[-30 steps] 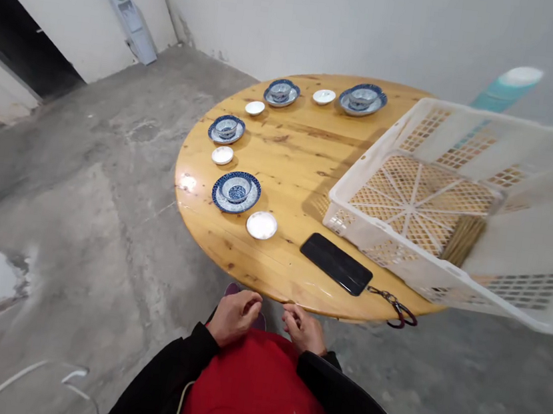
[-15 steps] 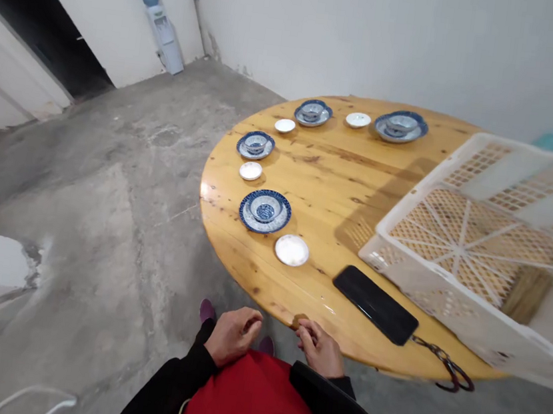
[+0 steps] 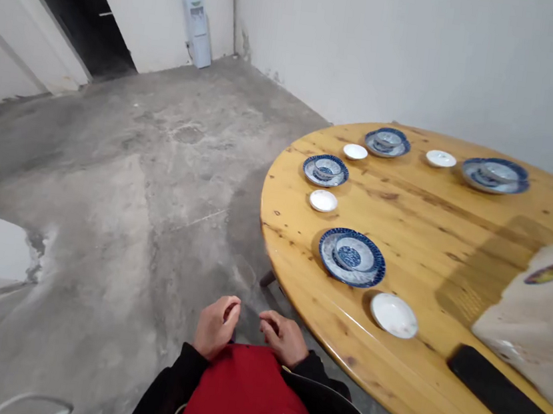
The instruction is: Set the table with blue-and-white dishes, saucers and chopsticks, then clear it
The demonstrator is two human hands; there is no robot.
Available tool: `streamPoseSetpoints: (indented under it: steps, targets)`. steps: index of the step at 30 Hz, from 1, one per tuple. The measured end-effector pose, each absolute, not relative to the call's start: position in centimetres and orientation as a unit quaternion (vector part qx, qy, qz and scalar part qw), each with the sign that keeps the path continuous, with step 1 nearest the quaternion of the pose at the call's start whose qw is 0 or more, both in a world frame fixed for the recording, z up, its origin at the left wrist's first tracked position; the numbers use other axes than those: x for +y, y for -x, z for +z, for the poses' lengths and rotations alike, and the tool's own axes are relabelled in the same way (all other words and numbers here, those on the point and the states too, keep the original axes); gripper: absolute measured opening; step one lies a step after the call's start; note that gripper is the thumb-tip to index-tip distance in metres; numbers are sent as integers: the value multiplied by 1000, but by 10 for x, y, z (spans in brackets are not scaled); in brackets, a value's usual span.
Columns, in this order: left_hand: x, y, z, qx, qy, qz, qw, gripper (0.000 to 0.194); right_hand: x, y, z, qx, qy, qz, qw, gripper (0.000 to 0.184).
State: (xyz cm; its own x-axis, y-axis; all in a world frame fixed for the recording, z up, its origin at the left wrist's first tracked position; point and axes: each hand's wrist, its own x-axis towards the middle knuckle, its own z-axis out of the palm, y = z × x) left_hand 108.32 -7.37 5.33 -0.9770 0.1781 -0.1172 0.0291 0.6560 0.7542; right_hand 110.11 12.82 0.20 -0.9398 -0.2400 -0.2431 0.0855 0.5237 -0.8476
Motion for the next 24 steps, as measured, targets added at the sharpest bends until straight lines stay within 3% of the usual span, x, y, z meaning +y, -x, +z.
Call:
streamPoseSetpoints:
  steps: [12, 24]
  targets:
    - [-138, -971, 24, 864, -58, 482, 130, 29, 59, -978, -1, 901, 59, -383, 197, 28]
    - [-201, -777, 2, 908, 12, 396, 132, 57, 20, -755, 12, 901, 43, -396, 172, 28]
